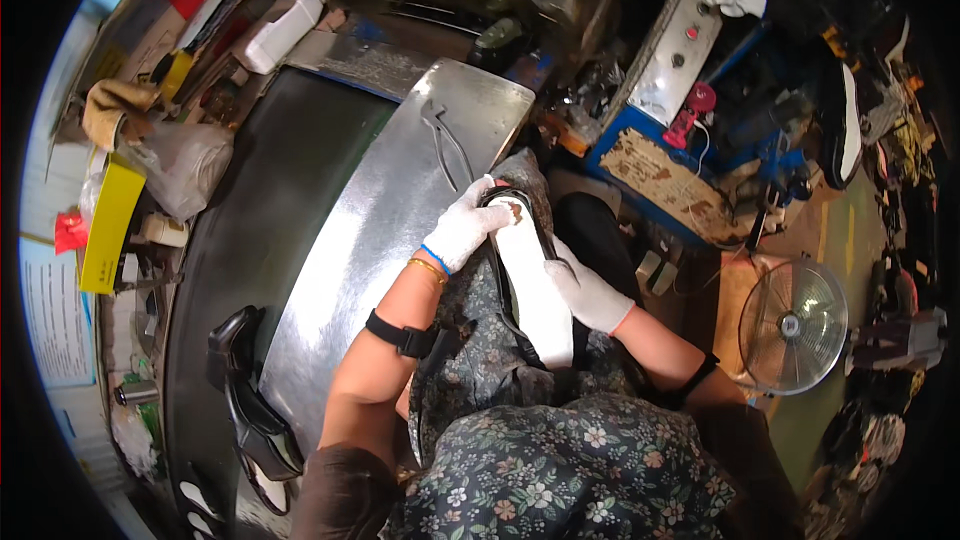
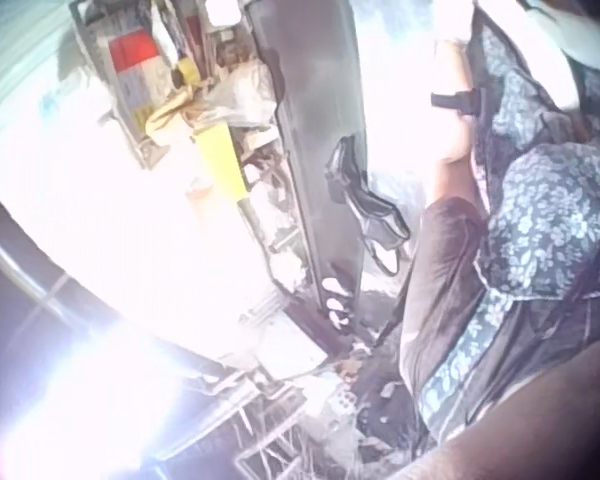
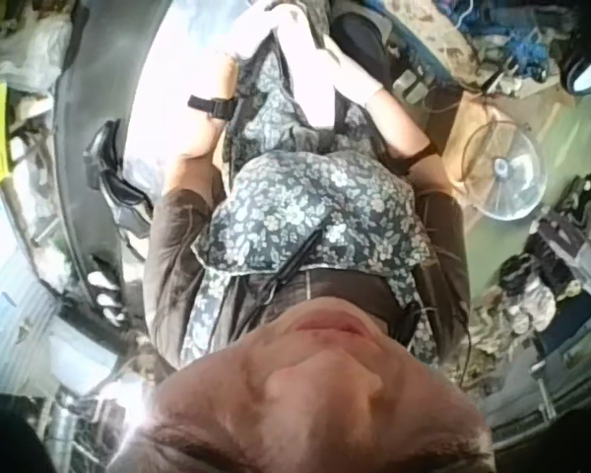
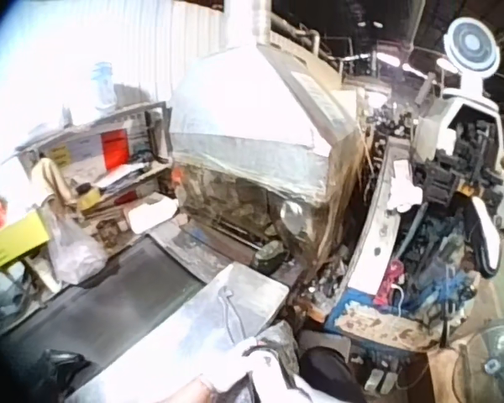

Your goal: Attaching soles to shoe uppers using a heat press machine in a factory setting.

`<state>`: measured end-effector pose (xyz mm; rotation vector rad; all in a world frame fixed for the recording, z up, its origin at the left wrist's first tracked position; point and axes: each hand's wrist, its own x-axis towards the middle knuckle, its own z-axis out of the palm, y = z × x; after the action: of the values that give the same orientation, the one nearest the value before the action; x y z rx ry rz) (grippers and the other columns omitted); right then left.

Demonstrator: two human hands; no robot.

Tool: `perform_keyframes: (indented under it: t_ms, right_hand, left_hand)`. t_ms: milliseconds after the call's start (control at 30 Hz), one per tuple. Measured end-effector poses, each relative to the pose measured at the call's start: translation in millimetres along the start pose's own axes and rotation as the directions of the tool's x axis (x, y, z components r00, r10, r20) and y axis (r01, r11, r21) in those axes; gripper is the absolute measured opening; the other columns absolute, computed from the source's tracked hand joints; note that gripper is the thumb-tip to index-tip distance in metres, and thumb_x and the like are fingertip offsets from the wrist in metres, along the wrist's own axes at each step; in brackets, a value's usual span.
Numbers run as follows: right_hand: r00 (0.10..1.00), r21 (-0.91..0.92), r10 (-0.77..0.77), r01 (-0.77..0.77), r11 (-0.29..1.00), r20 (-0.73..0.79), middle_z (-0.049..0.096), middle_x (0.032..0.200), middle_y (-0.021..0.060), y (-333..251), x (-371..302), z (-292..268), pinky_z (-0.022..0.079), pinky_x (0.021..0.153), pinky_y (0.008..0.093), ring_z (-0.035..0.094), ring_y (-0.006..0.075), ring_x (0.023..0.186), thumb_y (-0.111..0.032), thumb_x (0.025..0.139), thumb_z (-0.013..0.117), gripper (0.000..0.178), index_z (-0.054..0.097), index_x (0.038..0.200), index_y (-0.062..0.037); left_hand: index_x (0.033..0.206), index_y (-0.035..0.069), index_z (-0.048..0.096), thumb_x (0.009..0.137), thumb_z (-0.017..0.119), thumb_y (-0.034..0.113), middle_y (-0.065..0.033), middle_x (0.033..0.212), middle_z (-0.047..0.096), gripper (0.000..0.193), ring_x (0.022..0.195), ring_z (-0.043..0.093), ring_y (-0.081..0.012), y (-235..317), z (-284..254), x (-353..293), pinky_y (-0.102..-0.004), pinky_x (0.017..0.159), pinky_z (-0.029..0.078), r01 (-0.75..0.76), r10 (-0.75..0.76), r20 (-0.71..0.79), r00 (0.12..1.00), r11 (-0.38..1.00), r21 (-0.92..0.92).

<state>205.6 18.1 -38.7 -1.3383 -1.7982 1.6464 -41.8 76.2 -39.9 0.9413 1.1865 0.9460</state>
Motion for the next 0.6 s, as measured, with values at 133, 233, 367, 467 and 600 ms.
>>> perform_keyframes:
  t_ms: [133,233,367,467,600]
  right_hand:
    - [0.988,0.037,-0.131,0.128,0.991,0.087,0.056,0.149,0.0126,-17,38,-8,0.040,0.116,0.0349,0.052,0.0193,0.134,-0.024,0.111,0.047,0.056,0.038,0.158,0.0043]
    - [0.984,0.107,-0.031,0.012,0.994,0.176,0.068,0.131,0.0176,-21,51,-8,0.048,0.108,0.0356,0.063,0.0218,0.122,-0.033,0.110,0.052,0.050,0.054,0.145,0.0031]
    - [0.991,0.049,-0.096,0.092,0.995,0.096,0.071,0.119,0.0155,-13,47,3,0.052,0.099,0.0321,0.066,0.0194,0.112,-0.036,0.109,0.055,0.051,0.057,0.137,0.0065]
    - [0.976,0.603,0.205,-0.209,0.770,0.077,0.072,0.117,0.0163,-12,45,12,0.052,0.099,0.0344,0.067,0.0215,0.110,-0.035,0.108,0.056,0.051,0.058,0.136,0.0072]
    - [0.982,0.038,0.097,-0.092,0.995,-0.162,0.070,0.122,0.0281,-38,52,25,0.052,0.102,0.0493,0.070,0.0390,0.110,-0.035,0.107,0.049,0.059,0.044,0.149,0.0075]
  left_hand:
    - [0.136,-0.002,0.059,0.089,0.074,0.016,-0.0059,0.115,0.070,0.053,0.108,0.065,-0.0165,-8,-8,7,-0.0305,0.102,0.049,-0.062,0.083,0.061,0.995,0.958,-0.281]
    - [0.137,-0.001,0.059,0.090,0.073,0.015,-0.0056,0.116,0.070,0.052,0.109,0.066,-0.0171,-14,-22,6,-0.0307,0.102,0.049,0.048,-0.056,-0.018,0.998,0.957,-0.285]
    - [0.156,-0.006,0.039,0.090,0.073,0.014,-0.0145,0.132,0.066,0.077,0.122,0.062,-0.0235,-21,-28,-2,-0.0359,0.111,0.046,-0.014,0.084,0.154,0.984,0.912,-0.410]
    - [0.147,-0.004,0.054,0.104,0.061,0.025,-0.0193,0.142,0.063,0.052,0.131,0.060,-0.0287,-32,-7,-19,-0.0418,0.118,0.043,-0.116,0.148,-0.028,0.989,0.626,-0.771]
    - [0.128,0.001,0.066,0.113,0.037,0.037,-0.0312,0.112,0.073,0.049,0.106,0.073,-0.0430,-39,11,-42,-0.0532,0.096,0.056,0.246,0.093,-0.442,0.892,0.722,0.647]
